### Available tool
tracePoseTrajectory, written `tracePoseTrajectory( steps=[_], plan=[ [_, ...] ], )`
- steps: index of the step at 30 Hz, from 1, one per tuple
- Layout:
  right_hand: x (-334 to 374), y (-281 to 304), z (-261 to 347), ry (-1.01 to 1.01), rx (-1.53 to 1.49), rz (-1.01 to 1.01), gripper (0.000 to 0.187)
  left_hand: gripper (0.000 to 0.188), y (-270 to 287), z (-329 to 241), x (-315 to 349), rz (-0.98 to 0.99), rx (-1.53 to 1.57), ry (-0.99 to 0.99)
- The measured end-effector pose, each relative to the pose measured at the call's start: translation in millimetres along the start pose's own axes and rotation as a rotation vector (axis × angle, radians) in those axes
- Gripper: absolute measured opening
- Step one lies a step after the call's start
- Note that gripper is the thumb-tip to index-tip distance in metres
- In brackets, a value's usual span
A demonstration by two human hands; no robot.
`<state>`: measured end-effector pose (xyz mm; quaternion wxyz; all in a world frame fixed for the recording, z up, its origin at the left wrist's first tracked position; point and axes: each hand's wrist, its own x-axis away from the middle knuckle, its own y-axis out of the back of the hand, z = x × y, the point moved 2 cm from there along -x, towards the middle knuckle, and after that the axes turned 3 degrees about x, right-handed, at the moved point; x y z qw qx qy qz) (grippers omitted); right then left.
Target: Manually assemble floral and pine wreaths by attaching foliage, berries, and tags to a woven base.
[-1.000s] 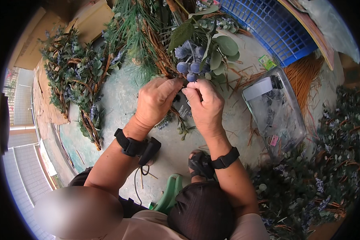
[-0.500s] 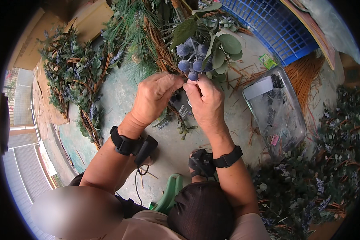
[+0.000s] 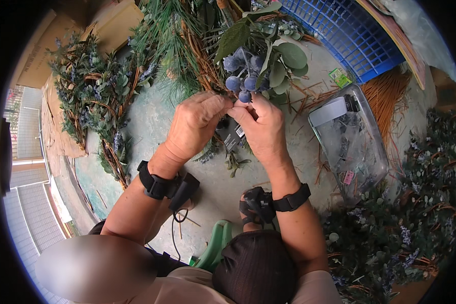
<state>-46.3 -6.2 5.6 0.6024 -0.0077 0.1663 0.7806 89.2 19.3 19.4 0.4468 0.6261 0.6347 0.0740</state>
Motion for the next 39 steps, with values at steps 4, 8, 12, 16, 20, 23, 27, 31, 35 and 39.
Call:
tracePoseTrajectory(
  steps=[4,8,12,16,20,23,27,31,35,39],
  plan=[
    [2.1,-2.1,-2.5,-0.008,-0.066,-0.028,0.003,0.008,-2.7,-1.1,-0.6,-0.066,0.017,0.016],
    [4.4,-4.9,-1.3,-0.096,-0.184,-0.044,0.005,0.006,-2.9,3.1,1.5,-0.064,0.02,0.076],
    [5.1,-5.8,-2.1,-0.113,-0.203,-0.101,0.005,0.007,-3.6,1.9,0.9,-0.058,0.022,0.077],
    [3.2,-6.7,0.8,-0.069,-0.069,-0.13,0.004,0.008,-4.7,1.6,-0.4,-0.051,-0.029,0.064],
    [0.2,-7.8,2.8,0.033,0.036,-0.143,0.003,0.006,-3.0,0.7,-0.9,-0.041,-0.061,0.085],
    [0.1,-2.3,-2.7,-0.01,0.009,-0.119,0.004,0.006,-3.7,0.9,-1.3,-0.028,-0.045,0.088],
    [-1.3,-3.3,-6.4,-0.062,-0.134,-0.092,0.003,0.005,-3.0,5.1,0.6,-0.094,-0.017,0.062],
    [0.3,-4.2,-5.6,-0.066,-0.074,-0.078,0.004,0.005,-4.5,2.8,1.5,-0.109,0.016,0.041],
    [4.4,-9.4,-3.2,-0.225,-0.127,-0.018,0.005,0.005,-5.1,1.0,0.6,-0.104,0.015,0.058],
    [1.5,-5.0,-6.8,-0.153,-0.231,-0.07,0.006,0.004,-6.4,1.0,1.3,-0.098,0.068,0.096]
  ],
)
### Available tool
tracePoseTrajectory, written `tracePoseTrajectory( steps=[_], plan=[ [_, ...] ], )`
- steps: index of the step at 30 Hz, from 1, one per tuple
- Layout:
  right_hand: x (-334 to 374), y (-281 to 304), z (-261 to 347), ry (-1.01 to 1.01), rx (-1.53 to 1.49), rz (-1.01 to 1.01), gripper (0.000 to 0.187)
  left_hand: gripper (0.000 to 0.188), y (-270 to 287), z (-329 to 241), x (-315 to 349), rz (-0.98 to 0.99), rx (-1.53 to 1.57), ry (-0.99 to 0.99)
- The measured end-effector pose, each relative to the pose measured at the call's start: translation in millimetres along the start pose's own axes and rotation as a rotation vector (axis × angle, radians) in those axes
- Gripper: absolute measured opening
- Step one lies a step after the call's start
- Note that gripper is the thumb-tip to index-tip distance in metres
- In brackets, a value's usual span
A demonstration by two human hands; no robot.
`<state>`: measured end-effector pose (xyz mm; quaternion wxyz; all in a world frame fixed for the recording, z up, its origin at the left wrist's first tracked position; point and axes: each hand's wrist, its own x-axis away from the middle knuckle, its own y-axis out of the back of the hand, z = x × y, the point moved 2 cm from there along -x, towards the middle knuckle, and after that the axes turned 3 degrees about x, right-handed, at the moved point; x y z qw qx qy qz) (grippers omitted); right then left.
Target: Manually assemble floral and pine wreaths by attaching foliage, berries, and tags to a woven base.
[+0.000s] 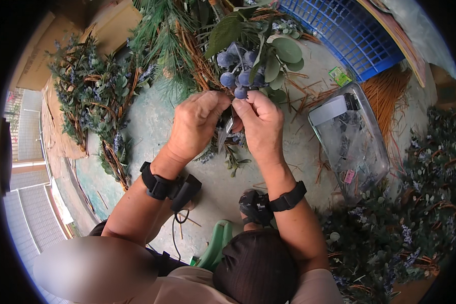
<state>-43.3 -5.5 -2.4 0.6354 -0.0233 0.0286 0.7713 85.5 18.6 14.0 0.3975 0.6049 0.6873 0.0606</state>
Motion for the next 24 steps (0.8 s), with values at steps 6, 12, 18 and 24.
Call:
tracePoseTrajectory(
  steps=[6,12,18,24],
  plan=[
    [1.7,0.7,-6.2,-0.124,-0.326,0.015,0.01,0.006,-0.8,0.1,0.3,-0.05,0.074,0.048],
    [1.5,0.2,-1.9,-0.078,-0.167,0.055,0.011,0.005,-1.3,-0.6,0.2,-0.041,0.08,0.084],
    [-1.9,6.4,-10.0,-0.073,-0.179,-0.096,0.011,0.006,-4.1,-1.6,0.9,-0.052,0.085,0.103],
    [9.6,12.6,8.8,-0.134,-0.06,0.149,0.026,0.006,0.4,1.3,1.9,-0.075,0.063,0.102]
  ],
)
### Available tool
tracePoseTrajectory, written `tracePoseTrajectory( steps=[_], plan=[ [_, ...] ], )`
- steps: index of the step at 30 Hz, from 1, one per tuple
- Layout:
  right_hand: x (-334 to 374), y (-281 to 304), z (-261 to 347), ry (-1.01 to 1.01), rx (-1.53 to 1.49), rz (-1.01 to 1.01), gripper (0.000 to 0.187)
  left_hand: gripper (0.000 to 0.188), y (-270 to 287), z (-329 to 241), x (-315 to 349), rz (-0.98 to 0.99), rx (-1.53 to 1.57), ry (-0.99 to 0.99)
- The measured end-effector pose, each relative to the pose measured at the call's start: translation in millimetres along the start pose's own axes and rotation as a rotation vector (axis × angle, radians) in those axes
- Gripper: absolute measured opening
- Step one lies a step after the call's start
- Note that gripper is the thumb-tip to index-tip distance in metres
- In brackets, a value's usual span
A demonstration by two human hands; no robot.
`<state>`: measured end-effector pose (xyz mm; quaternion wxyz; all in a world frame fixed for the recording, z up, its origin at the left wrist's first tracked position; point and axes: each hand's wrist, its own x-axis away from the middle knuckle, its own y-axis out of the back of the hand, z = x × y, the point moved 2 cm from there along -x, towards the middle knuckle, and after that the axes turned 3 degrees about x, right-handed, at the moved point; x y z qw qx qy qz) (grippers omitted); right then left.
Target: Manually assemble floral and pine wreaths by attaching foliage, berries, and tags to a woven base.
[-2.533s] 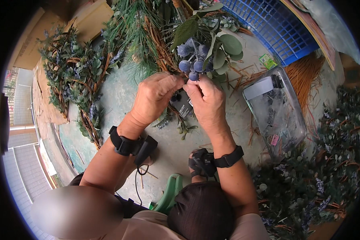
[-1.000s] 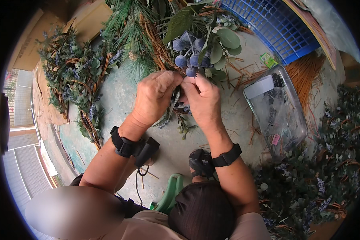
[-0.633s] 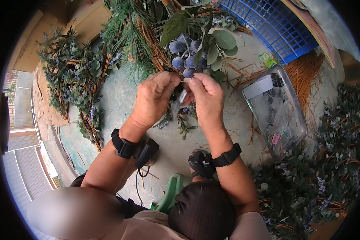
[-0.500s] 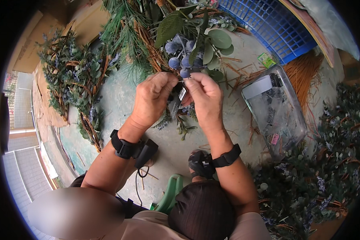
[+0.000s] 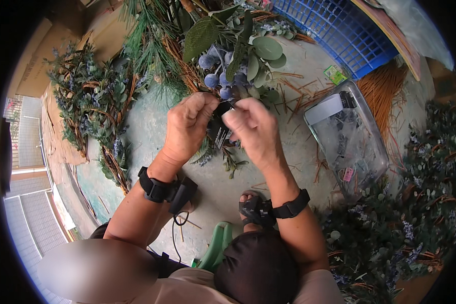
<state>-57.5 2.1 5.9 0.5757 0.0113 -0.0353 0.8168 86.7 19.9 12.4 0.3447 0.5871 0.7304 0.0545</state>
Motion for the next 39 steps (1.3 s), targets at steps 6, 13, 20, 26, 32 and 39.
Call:
tracePoseTrajectory(
  steps=[6,13,20,26,32,39],
  plan=[
    [-6.2,11.2,0.8,0.148,0.386,-0.268,0.013,0.006,16.5,-14.4,6.1,0.027,0.121,0.134],
    [0.8,26.5,16.2,0.376,0.578,-0.341,0.011,0.011,79.5,-44.1,-0.6,-0.228,0.054,0.013],
    [-0.8,42.1,-2.2,0.409,0.641,-0.474,0.009,0.032,95.9,-81.3,-79.0,-0.401,-0.095,-0.339],
    [13.7,-4.4,21.8,0.663,0.641,-0.162,0.01,0.058,76.4,-105.6,-110.9,0.035,0.19,-0.178],
    [2.6,-24.2,10.4,0.502,0.977,-0.198,0.024,0.075,66.1,-99.5,-129.1,-0.244,-0.211,-0.237],
    [-8.8,-17.4,5.6,0.394,0.97,-0.143,0.01,0.054,53.7,-118.3,-125.5,-0.018,-0.082,-0.32]
  ],
)
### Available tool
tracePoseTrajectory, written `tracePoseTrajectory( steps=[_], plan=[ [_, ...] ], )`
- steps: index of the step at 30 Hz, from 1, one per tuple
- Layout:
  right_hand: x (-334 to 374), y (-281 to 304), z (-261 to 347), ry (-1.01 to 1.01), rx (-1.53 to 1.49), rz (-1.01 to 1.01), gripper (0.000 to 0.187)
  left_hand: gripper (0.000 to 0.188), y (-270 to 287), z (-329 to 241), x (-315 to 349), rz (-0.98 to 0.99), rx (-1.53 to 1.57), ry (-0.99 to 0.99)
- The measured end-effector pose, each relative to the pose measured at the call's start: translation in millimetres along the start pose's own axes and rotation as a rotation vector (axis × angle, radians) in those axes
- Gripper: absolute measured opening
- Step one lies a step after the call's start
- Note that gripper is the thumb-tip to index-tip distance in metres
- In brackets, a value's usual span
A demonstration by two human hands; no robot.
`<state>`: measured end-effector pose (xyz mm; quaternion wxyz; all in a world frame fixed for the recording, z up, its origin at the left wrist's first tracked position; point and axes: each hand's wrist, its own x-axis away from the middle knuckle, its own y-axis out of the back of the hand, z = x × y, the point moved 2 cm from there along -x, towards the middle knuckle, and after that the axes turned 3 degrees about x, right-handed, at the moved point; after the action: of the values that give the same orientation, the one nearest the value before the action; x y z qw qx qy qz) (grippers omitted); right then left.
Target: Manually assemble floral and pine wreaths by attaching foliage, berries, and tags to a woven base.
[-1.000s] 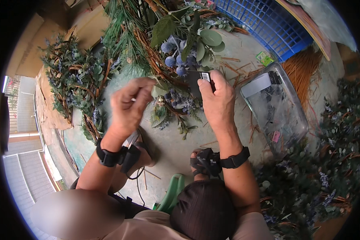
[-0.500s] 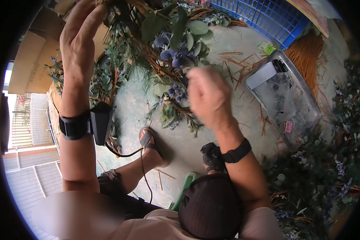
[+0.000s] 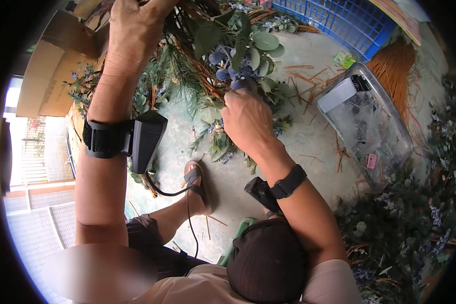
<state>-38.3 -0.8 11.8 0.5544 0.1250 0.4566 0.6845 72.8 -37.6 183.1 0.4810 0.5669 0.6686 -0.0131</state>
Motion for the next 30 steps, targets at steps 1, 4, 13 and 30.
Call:
tracePoseTrajectory(
  steps=[1,4,13,30],
  plan=[
    [-0.2,1.3,-0.2,-0.112,-0.131,0.103,0.007,0.054,-1.4,-0.2,0.9,-0.002,0.0,0.001],
    [4.3,-3.4,4.4,0.067,-0.019,-0.121,0.006,0.046,-5.3,9.8,-2.2,-0.127,-0.12,-0.119],
    [7.2,-12.8,4.9,-0.107,-0.247,-0.095,0.009,0.041,1.2,4.9,5.7,-0.09,-0.004,0.061],
    [0.7,-6.3,-18.4,-0.669,-1.16,0.401,0.015,0.041,6.1,16.5,10.6,-0.11,0.006,0.042]
  ],
)
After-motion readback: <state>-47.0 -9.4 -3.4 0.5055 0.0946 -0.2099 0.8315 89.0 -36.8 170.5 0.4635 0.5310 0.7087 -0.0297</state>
